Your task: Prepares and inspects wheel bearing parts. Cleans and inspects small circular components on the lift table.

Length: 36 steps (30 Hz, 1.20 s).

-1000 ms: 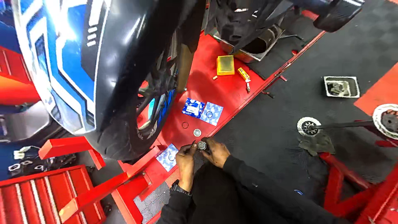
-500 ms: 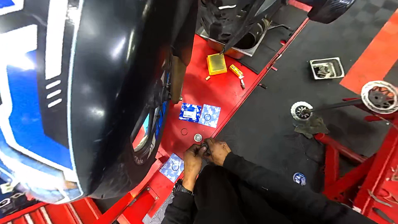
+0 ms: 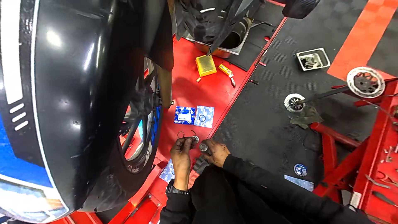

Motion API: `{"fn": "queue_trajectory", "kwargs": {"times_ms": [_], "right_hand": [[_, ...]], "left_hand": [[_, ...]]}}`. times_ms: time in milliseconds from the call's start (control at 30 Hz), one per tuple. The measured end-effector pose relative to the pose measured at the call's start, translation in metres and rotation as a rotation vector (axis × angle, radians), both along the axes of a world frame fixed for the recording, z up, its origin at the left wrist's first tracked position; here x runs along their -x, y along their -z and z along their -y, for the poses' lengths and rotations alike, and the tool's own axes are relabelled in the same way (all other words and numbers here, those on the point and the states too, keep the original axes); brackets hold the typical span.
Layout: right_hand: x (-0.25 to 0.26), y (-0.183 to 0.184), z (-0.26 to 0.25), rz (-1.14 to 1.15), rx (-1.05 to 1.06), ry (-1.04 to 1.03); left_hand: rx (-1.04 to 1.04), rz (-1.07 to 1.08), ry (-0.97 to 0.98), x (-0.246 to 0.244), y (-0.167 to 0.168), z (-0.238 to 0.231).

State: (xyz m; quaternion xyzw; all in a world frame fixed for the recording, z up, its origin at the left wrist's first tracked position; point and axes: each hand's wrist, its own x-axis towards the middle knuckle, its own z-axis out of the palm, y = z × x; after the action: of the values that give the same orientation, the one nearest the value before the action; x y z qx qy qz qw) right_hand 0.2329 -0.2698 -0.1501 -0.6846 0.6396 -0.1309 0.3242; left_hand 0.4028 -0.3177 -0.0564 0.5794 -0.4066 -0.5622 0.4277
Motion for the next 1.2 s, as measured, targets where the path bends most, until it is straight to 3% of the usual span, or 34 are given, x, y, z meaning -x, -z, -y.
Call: {"fn": "queue_trajectory", "kwargs": {"times_ms": [300,633,833,933,1033,1133,1200], "right_hand": [[0.010,0.051,0.022,-0.089,0.008,0.203],[0.000,0.048,0.033,-0.191,-0.043,0.244],[0.011,0.030,0.014,-0.039,0.012,0.331],[0.044,0.026,-0.021,0.053,0.013,0.454],[0.100,0.054,-0.087,0.058,-0.163,0.660],[0.153,0.114,-0.213,0.075,-0.491,0.977],[0.158,0.132,-0.312,0.066,-0.739,1.131]], "left_hand": [[-0.269,0.302,0.040,-0.036,0.059,0.016],[-0.128,0.914,0.537,-0.020,0.095,0.084],[-0.025,1.072,0.703,-0.013,0.100,0.098],[0.055,1.040,0.618,-0.025,0.101,0.096],[0.168,0.939,0.411,-0.041,0.093,0.070],[0.185,0.866,0.326,-0.055,0.082,0.010],[0.103,0.886,0.375,-0.068,0.078,-0.044]]}}
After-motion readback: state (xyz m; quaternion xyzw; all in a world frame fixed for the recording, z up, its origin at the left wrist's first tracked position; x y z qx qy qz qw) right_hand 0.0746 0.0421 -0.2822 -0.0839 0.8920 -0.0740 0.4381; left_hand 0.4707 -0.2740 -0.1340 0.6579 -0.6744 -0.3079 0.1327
